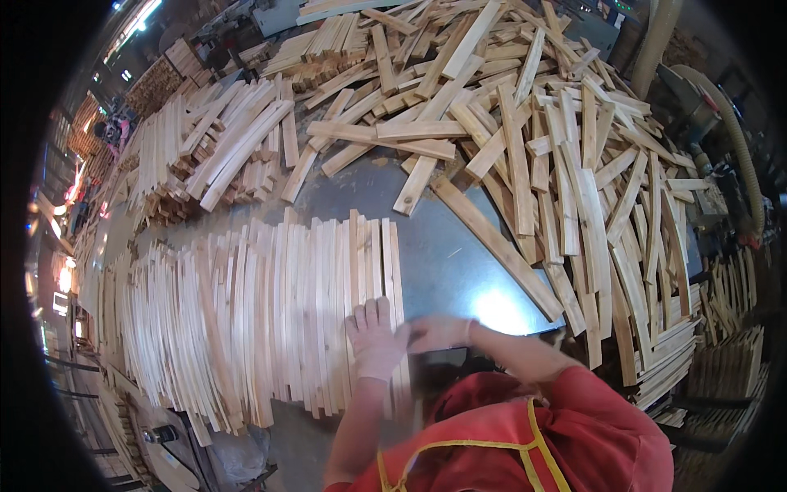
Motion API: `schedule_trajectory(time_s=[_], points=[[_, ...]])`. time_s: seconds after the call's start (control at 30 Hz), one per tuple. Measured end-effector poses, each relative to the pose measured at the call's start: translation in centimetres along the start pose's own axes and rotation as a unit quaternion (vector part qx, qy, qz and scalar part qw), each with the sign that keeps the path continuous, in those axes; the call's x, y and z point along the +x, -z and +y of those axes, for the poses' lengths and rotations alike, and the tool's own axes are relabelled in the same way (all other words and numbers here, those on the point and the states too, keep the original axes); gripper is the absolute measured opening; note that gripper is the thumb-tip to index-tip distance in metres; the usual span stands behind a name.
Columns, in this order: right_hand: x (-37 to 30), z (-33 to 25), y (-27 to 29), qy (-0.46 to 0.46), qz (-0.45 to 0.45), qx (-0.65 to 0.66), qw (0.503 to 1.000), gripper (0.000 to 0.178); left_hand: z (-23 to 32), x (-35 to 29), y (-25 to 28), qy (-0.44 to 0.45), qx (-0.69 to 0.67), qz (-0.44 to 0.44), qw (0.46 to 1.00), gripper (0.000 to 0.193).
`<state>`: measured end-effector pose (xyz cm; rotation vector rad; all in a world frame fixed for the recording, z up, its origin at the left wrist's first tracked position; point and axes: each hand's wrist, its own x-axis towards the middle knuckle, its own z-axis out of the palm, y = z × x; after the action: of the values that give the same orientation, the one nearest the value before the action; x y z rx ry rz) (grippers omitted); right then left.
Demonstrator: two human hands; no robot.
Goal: The person gathers loose wooden planks from a large pile on a metal table and arranges them into a neat, aligned stack. They repeatedly pick up individual pieces or small bundles, align them with the growing stack, and place them down, maintaining a consistent orientation throughout the process.
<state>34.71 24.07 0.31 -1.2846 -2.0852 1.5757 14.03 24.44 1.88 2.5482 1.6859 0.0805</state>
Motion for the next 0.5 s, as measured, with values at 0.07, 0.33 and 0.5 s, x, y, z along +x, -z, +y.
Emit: schedule_trajectory(time_s=[0.07, 0.33, 0.5], points=[[-1.1, 3.2, 7.8, -0.061, 0.175, -0.025, 0.982, 0.046, 0.7, 0.3, -0.5, -0.001, 0.029, 0.014, 0.999, 0.068], [-1.9, 8.6, 31.1, -0.428, 0.454, -0.357, 0.695, 0.071, 0.7, 0.7, -0.1, 0.001, -0.009, 0.068, 0.998, 0.066], [-2.4, 11.5, 33.4, -0.411, 0.514, -0.264, 0.705, 0.064, 1.2, 1.5, 1.3, -0.012, -0.047, 0.105, 0.993, 0.050]])
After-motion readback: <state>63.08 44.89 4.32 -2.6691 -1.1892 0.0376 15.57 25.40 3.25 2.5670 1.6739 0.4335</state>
